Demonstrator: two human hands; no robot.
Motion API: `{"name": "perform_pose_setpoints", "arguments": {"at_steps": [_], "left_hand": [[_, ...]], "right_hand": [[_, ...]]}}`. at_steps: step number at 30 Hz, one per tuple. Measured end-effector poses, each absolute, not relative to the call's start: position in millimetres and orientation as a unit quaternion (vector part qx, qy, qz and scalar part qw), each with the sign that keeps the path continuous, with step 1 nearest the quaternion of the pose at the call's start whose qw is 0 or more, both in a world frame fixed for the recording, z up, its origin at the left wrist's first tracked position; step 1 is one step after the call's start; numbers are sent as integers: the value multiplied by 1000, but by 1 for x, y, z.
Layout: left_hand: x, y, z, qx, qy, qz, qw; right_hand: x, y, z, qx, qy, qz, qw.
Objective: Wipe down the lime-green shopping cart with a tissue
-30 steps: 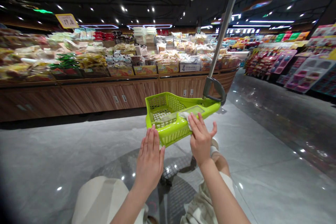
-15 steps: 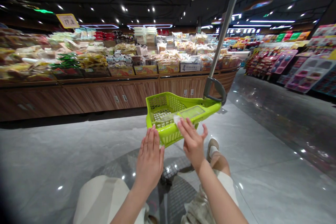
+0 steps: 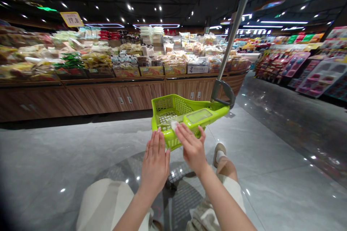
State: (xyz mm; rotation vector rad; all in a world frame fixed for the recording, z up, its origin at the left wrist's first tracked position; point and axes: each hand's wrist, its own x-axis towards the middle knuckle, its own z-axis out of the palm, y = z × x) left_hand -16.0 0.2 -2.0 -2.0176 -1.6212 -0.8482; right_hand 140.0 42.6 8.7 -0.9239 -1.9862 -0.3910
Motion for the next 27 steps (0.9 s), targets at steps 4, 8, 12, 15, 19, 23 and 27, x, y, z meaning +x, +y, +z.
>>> {"name": "perform_pose_setpoints", "arguments": {"at_steps": [4, 8, 12, 15, 19, 23, 27], "left_hand": [[-10, 1, -1, -728, -580, -308, 196], [-3, 3, -4, -720, -582, -327, 189], [-9, 3, -2, -725, -571, -326, 204], [-19, 2, 2, -719, -580, -324, 206], [-27, 1, 6, -697, -595, -345, 202], [-20, 1, 17, -643, -636, -383, 187], [2, 5, 27, -687, -617, -332, 194]], "right_hand": [[162, 58, 5, -487, -699, -163, 498], [126, 39, 7, -455, -735, -143, 482], [102, 22, 10, -368, -805, -128, 448], [120, 27, 8, -383, -799, -133, 443], [173, 55, -1, -463, -741, -150, 463], [210, 85, -7, -538, -651, -144, 516], [183, 77, -2, -550, -632, -117, 533]]}}
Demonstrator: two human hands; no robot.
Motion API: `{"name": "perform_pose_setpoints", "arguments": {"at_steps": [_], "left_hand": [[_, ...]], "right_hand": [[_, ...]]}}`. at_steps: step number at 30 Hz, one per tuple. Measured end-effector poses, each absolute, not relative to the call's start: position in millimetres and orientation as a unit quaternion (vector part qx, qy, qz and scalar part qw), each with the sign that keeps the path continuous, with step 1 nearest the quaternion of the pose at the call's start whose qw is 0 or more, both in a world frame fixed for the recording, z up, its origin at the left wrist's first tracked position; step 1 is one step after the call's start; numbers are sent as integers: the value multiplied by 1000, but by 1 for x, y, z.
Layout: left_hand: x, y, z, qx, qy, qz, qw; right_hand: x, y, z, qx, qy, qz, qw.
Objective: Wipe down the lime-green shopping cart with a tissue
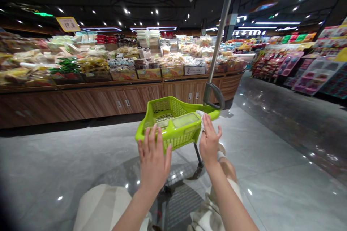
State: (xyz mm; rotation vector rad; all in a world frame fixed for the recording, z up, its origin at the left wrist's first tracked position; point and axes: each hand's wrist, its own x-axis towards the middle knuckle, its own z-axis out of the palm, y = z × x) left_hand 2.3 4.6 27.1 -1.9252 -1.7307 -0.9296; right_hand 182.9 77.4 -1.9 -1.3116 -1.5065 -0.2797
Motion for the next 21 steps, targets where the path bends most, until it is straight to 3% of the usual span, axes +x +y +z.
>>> {"name": "perform_pose_setpoints", "arguments": {"at_steps": [7, 15, 21], "left_hand": [[4, 10, 11, -723, -594, -297, 190], [-11, 6, 4, -726, -591, -294, 195], [-9, 8, -1, -720, -593, -297, 204]], "right_hand": [[126, 41, 8, -391, -795, -141, 441], [166, 68, -3, -559, -637, -140, 512], [104, 33, 4, -402, -789, -142, 442]]}}
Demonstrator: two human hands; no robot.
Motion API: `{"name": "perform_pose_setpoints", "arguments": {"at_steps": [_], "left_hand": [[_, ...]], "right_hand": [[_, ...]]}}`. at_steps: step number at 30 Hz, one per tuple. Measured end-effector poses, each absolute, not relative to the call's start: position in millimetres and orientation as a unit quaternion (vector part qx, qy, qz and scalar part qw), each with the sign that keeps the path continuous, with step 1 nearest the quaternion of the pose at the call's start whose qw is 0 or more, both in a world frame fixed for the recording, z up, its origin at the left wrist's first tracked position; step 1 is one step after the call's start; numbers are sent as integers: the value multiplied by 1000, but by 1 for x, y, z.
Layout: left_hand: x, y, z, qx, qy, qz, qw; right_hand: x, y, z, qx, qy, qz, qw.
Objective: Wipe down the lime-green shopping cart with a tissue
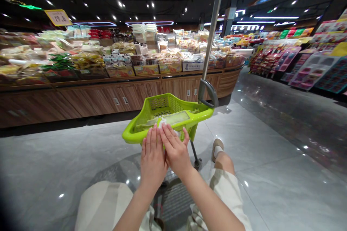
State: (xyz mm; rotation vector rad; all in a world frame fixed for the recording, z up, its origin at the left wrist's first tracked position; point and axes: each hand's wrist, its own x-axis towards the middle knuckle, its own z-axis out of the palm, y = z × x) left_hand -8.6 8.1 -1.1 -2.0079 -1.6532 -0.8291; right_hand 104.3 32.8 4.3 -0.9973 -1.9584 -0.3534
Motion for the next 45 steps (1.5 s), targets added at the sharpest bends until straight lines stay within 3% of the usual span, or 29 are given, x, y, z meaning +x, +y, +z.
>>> {"name": "perform_pose_setpoints", "arguments": {"at_steps": [9, 17, 23, 31, 39, 45], "left_hand": [[-9, 6, 2, -724, -598, -287, 190], [-10, 8, -4, -714, -600, -297, 205], [-9, 6, 1, -714, -600, -298, 202], [-10, 6, 0, -715, -597, -303, 202], [-7, 5, 2, -715, -598, -305, 195], [-7, 7, -1, -713, -593, -311, 209]], "right_hand": [[159, 72, -9, -559, -620, -162, 527], [105, 36, -3, -387, -782, -141, 468], [155, 69, -13, -552, -604, -129, 561], [108, 37, 7, -376, -796, -122, 458], [148, 63, -15, -553, -604, -121, 561], [107, 37, 4, -409, -777, -124, 462]]}}
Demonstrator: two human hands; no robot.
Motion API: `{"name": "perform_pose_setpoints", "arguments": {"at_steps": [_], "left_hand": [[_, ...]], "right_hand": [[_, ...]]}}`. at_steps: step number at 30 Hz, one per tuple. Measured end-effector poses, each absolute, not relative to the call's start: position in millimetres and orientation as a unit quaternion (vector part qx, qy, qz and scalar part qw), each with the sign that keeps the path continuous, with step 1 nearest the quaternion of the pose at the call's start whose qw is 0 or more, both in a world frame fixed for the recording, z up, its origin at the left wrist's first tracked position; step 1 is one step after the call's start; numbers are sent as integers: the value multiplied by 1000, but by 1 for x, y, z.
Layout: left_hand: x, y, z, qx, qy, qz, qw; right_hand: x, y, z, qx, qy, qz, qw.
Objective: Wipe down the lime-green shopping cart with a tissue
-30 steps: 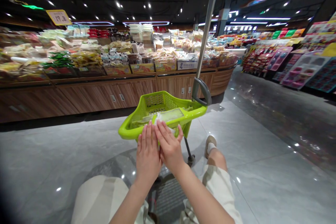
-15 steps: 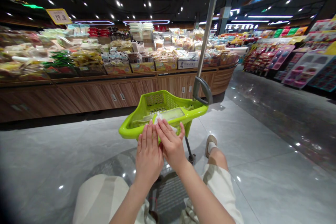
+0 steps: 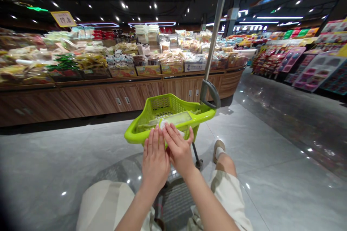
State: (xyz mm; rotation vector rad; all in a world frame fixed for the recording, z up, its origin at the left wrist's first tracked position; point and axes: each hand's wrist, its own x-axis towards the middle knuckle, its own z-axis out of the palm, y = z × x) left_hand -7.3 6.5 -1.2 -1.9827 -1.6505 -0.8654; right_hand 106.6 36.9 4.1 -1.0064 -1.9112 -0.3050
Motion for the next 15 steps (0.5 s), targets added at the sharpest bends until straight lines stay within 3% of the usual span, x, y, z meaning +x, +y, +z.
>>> {"name": "perform_pose_setpoints", "arguments": {"at_steps": [9, 15], "left_hand": [[-8, 4, 4, -713, -601, -305, 192], [-10, 5, -2, -717, -596, -295, 210]], "right_hand": [[153, 65, -13, -573, -595, -115, 551], [89, 25, 8, -434, -757, -94, 478]]}}
